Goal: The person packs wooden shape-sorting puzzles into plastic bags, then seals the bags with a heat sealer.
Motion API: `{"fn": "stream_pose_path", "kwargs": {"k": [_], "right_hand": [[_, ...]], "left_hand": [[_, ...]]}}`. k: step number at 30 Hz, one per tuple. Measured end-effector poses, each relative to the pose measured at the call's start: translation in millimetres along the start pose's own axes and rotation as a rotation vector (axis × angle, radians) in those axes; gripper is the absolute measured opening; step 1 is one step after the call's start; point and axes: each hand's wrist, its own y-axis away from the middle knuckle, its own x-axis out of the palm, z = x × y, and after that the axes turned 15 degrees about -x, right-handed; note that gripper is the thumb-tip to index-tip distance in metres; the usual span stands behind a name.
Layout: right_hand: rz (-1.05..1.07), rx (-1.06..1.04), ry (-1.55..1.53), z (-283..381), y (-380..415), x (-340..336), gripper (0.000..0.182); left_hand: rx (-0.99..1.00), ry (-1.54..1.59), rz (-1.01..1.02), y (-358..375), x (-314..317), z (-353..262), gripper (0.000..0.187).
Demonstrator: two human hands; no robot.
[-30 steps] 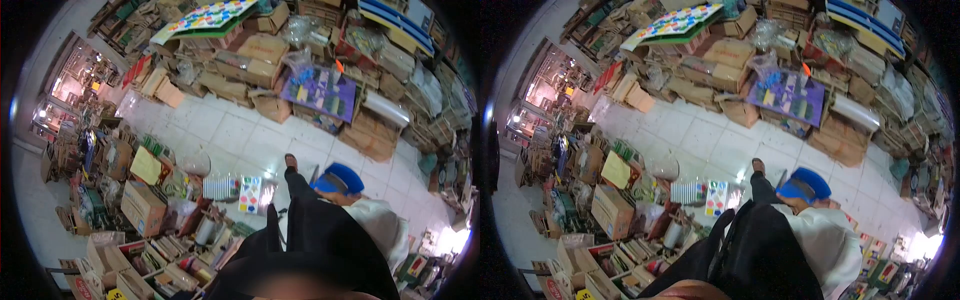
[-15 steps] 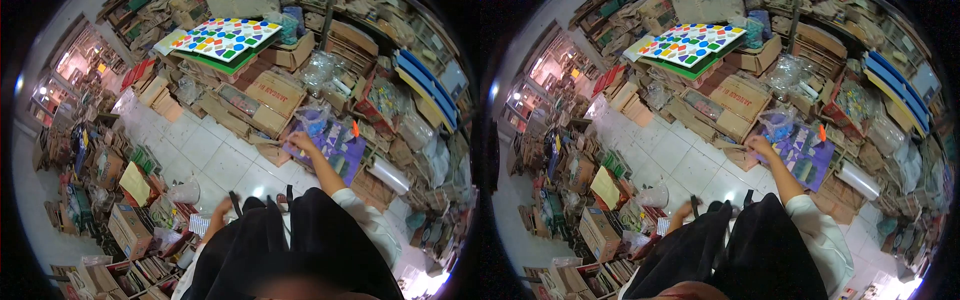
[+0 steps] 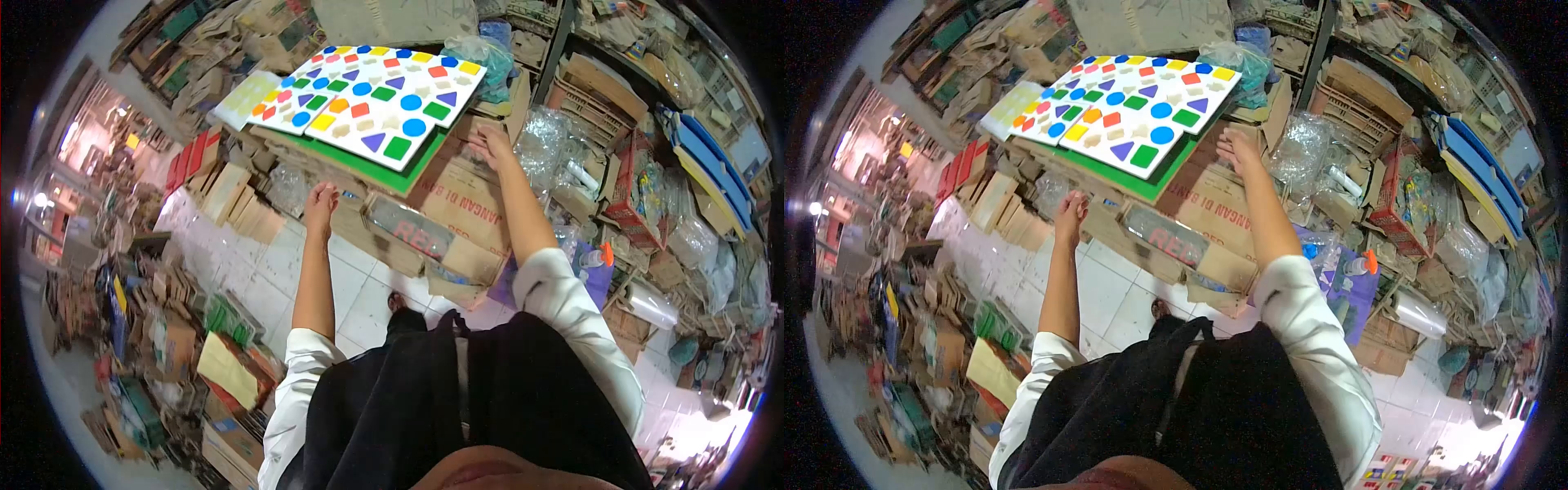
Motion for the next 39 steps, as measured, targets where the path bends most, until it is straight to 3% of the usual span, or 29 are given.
{"fn": "stream_pose_path", "kwargs": {"k": [1,4,9,13,16,18,21,25,28,31,33,35,37,39], "right_hand": [[-0.120,0.035,-0.046,-1.0,-23.2,15.9,0.020],[-0.220,0.065,-0.112,-14.3,-82.1,40.3,0.021],[-0.317,0.098,0.006,-19.0,-123.2,45.0,0.018],[-0.279,0.063,0.029,-16.8,-135.9,48.3,0.011],[-0.355,-0.009,0.089,1.2,-137.1,56.7,0.012],[-0.293,-0.076,0.113,-9.3,-154.3,24.1,0.012],[-0.285,-0.128,0.086,28.8,-127.8,21.4,0.015],[-0.067,-0.156,0.097,75.1,-98.8,14.5,0.014],[0.134,-0.052,0.009,94.1,-62.4,36.2,0.013],[0.296,0.147,-0.161,77.1,-52.4,79.9,0.012],[0.417,0.197,-0.115,63.2,-26.9,110.4,0.012],[0.369,0.300,-0.124,53.8,-0.5,144.9,0.013],[0.591,0.399,-0.106,46.6,7.1,167.3,0.014],[0.684,0.343,0.035,29.9,12.9,173.8,0.014]], "left_hand": [[-0.100,0.162,0.010,-23.7,7.2,-11.5,0.035],[-0.152,0.228,0.120,-91.8,20.7,-22.7,0.041],[-0.221,0.473,0.123,-112.8,46.2,-41.6,0.043],[-0.282,0.562,0.264,-130.3,45.9,-39.4,0.029],[-0.264,0.539,0.192,-134.5,52.8,-44.1,0.018],[-0.285,0.561,0.158,-118.5,55.1,-58.9,0.016],[-0.290,0.579,0.117,-112.9,50.3,-59.0,0.015],[-0.223,0.562,0.049,-103.3,40.1,-57.6,0.026],[-0.200,0.669,0.204,-72.7,41.8,-62.8,0.038],[-0.254,0.636,0.101,-62.6,46.0,-71.7,0.032],[-0.246,0.641,0.102,-42.8,41.6,-71.1,0.032],[-0.271,0.615,0.085,-31.5,39.1,-68.6,0.033],[-0.196,0.441,-0.028,-16.8,37.6,-74.2,0.030],[-0.152,0.603,0.006,-13.5,25.1,-51.9,0.028]]}}
